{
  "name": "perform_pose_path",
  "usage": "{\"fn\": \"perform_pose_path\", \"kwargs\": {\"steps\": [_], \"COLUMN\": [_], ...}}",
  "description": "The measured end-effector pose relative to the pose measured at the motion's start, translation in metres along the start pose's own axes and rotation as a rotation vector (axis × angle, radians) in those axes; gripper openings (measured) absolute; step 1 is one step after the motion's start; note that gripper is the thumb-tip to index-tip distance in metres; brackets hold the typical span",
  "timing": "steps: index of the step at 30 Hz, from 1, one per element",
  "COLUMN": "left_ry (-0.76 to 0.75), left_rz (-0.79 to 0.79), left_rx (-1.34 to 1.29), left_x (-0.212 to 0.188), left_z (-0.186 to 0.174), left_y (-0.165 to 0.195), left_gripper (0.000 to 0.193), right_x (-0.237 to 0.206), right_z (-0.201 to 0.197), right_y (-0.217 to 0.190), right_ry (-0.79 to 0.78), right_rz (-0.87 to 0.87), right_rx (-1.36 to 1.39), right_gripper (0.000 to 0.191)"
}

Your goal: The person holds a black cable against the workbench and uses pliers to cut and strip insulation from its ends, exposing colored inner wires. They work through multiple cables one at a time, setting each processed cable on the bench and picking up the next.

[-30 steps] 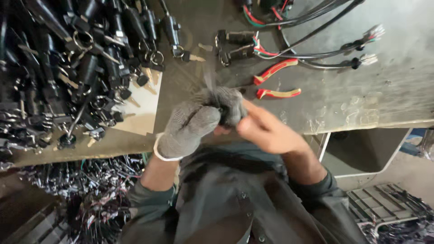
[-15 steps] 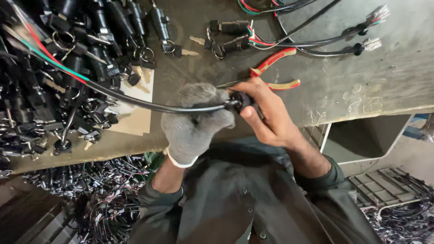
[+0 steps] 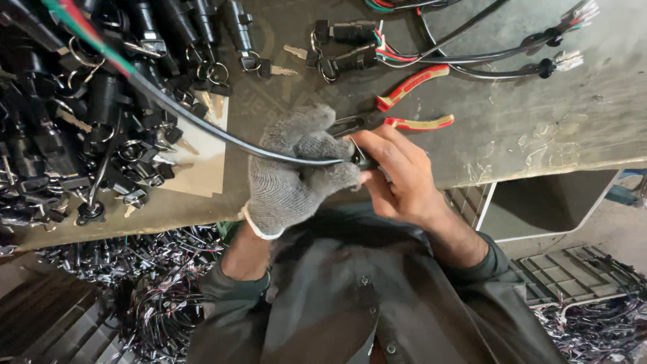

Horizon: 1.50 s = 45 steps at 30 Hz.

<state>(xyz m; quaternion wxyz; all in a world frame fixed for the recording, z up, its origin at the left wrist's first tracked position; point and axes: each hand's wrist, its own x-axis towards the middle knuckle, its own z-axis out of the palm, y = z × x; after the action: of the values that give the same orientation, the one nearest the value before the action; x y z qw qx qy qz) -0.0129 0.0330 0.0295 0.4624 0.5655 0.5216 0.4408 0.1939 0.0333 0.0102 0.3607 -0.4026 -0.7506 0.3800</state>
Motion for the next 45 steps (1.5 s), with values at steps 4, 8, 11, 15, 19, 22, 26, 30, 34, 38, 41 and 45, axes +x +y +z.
{"fn": "perform_pose_path", "kwargs": {"steps": [4, 8, 11, 15, 19, 22, 26, 30, 34, 38, 41, 45], "left_ry": [-0.087, 0.086, 0.001, -0.273, -0.241, -0.375, -0.406, -0.256, -0.200, -0.191, -0.107, 0.004], "left_rz": [-0.320, 0.243, 0.145, 0.188, 0.344, 0.326, 0.382, 0.255, 0.090, -0.259, -0.016, 0.001], "left_rx": [-0.085, 0.537, 0.405, 0.007, 0.044, 0.014, -0.193, -0.241, -0.314, -0.499, -0.352, -0.471], "left_x": [-0.004, -0.013, -0.013, -0.006, 0.004, 0.012, 0.009, 0.000, 0.002, 0.004, -0.002, -0.010], "left_z": [0.000, 0.011, 0.010, 0.001, -0.001, -0.011, -0.015, -0.001, 0.013, 0.017, 0.010, 0.003], "left_y": [0.000, -0.003, -0.012, -0.021, -0.013, -0.003, 0.002, -0.001, -0.003, -0.003, -0.008, -0.019], "left_gripper": [0.067, 0.066, 0.059, 0.038, 0.041, 0.040, 0.033, 0.018, 0.013, 0.036, 0.033, 0.032], "right_x": [-0.001, 0.000, -0.003, -0.010, -0.015, -0.022, -0.035, -0.042, -0.033, -0.004, 0.020, 0.031], "right_z": [0.004, 0.002, 0.000, 0.002, 0.005, 0.004, 0.012, 0.028, 0.040, 0.037, 0.011, -0.043], "right_y": [0.000, 0.006, 0.006, 0.009, 0.024, 0.037, 0.043, 0.043, 0.032, 0.002, -0.015, 0.005], "right_ry": [-0.014, -0.118, -0.195, -0.170, -0.138, -0.519, -0.582, -0.420, -0.120, 0.168, -0.048, -0.161], "right_rz": [0.311, 0.495, 0.580, 0.389, 0.261, 0.358, 0.207, 0.440, 0.344, 0.372, 0.005, -0.165], "right_rx": [0.338, 0.615, 0.760, 0.601, 0.513, 0.413, 1.029, 1.173, 0.815, 0.690, -0.003, -0.763], "right_gripper": [0.037, 0.033, 0.031, 0.029, 0.028, 0.028, 0.028, 0.053, 0.058, 0.073, 0.093, 0.084]}}
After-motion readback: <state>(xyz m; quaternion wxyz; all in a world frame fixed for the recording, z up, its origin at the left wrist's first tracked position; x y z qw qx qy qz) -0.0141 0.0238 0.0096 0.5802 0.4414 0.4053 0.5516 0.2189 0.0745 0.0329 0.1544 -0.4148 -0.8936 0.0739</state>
